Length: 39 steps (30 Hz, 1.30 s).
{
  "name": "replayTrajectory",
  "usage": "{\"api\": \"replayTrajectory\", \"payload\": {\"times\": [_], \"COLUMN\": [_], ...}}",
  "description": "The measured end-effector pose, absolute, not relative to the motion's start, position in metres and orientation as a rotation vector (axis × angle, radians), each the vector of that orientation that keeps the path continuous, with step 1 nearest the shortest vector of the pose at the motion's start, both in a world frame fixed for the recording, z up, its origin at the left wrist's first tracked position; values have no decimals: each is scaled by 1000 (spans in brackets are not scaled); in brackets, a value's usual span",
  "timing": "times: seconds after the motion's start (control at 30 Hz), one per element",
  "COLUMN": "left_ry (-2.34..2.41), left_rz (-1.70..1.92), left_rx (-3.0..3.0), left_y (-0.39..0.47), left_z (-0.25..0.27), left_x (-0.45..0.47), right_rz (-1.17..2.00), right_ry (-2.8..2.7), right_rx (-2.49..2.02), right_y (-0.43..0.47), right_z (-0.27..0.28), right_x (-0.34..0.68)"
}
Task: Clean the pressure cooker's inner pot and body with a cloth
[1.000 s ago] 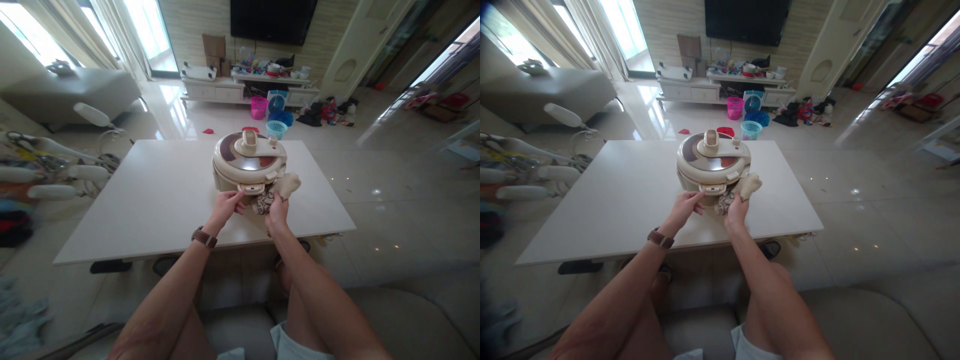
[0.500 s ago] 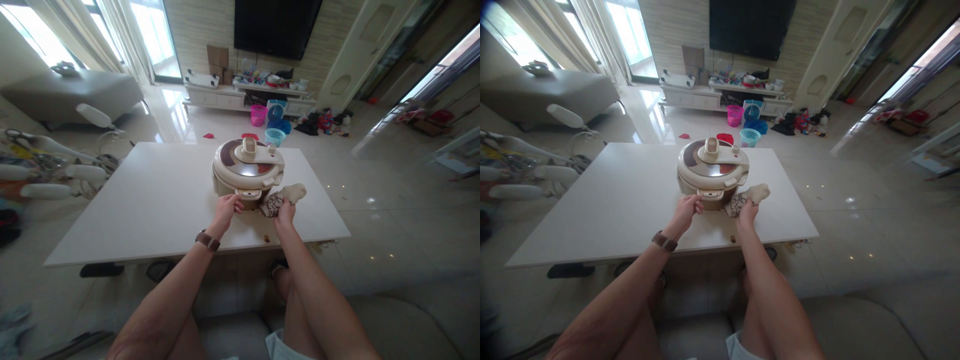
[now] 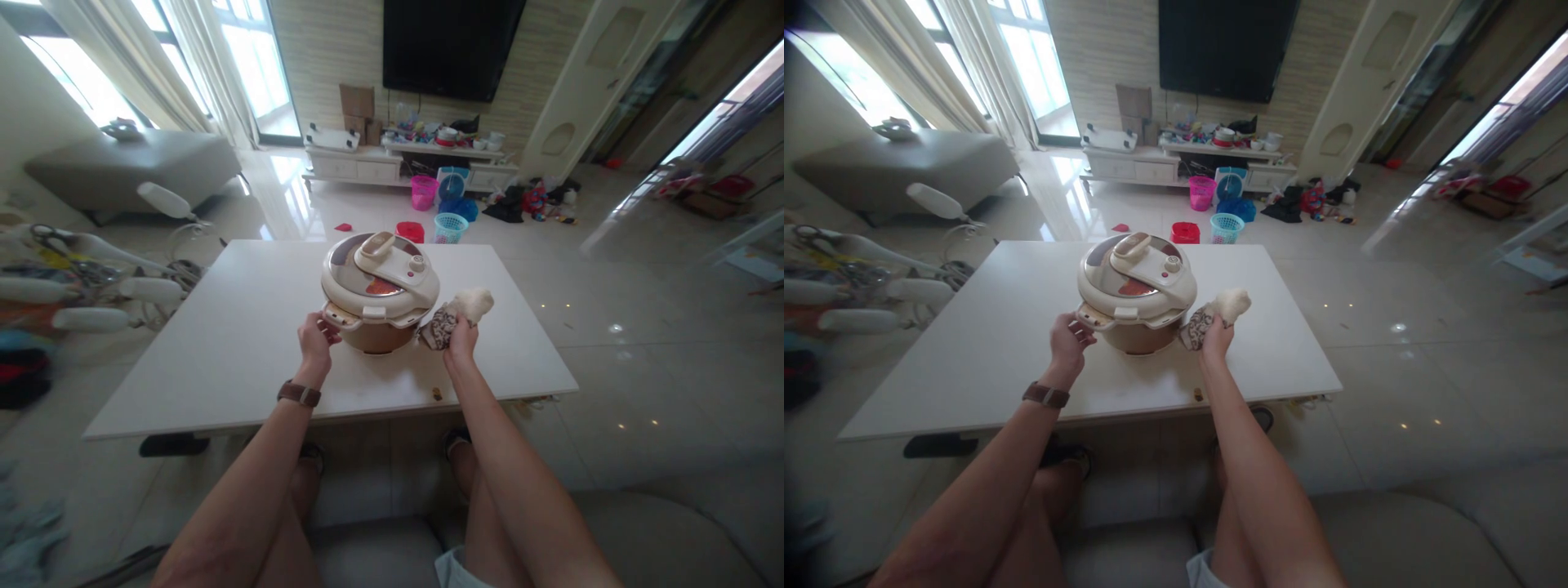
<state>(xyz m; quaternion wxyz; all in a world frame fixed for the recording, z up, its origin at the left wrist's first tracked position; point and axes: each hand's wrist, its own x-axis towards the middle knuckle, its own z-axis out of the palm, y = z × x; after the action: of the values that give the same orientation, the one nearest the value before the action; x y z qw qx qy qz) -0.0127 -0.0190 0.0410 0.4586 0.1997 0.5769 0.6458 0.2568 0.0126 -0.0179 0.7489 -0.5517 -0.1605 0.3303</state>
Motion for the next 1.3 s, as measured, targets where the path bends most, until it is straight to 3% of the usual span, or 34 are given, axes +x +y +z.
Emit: {"api": "replayTrajectory", "payload": {"times": [0.23,0.6,1.3], "left_ry": [1296,1156,1152], "left_rz": [1396,1491,1702], "left_rx": [607,521,555], "left_y": [-43,-38,-22], "left_z": [35,27,15], "left_x": [30,29,-40], "right_rz": [600,533,586], "right_ry": [-340,-390,-326], "right_rx": [-1210,-1182,-1152], "right_y": [8,2,0], "right_z": [6,14,19], "right_x": [251,261,260]}}
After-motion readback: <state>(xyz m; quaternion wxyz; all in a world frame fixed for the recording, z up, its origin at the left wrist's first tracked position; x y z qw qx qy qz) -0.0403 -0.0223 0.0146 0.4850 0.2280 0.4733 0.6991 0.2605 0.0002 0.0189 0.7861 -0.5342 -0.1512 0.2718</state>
